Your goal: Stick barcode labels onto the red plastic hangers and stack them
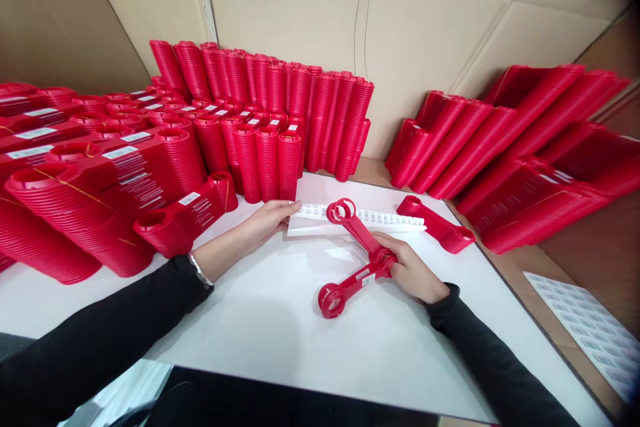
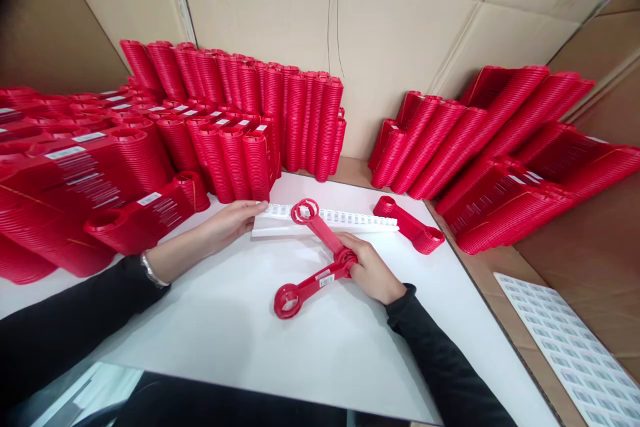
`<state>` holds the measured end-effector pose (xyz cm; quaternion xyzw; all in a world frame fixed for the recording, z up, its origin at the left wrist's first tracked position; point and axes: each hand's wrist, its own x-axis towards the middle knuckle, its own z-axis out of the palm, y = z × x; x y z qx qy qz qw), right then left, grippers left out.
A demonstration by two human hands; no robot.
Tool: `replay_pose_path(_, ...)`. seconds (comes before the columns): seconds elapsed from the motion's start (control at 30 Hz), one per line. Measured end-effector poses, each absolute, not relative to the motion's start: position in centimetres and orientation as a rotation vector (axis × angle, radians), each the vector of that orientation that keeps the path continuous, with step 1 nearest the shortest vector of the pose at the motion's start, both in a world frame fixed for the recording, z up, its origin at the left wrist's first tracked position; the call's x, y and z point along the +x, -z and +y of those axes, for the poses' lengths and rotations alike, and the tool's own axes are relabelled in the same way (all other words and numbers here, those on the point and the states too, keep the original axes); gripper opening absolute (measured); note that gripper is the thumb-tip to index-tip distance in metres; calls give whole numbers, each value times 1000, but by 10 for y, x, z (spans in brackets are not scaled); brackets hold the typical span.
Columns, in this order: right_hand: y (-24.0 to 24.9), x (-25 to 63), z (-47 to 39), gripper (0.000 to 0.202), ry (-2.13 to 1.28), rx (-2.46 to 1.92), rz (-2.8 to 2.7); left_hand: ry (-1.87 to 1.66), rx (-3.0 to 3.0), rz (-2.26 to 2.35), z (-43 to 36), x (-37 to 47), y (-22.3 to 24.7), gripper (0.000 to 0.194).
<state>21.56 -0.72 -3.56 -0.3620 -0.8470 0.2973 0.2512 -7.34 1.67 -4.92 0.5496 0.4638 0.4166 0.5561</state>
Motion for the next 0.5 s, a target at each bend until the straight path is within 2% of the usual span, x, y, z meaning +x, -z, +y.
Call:
replay_pose_path(0.33, 33, 219, -4, 72, -572, -1000, -2235, -971, 1215, 1046, 19, -74, 52, 18)
replay_pose_path(0.5, 34, 218, -2, 74, -685, -971, -2289, -943, 1256, 1067, 11, -68, 40, 32)
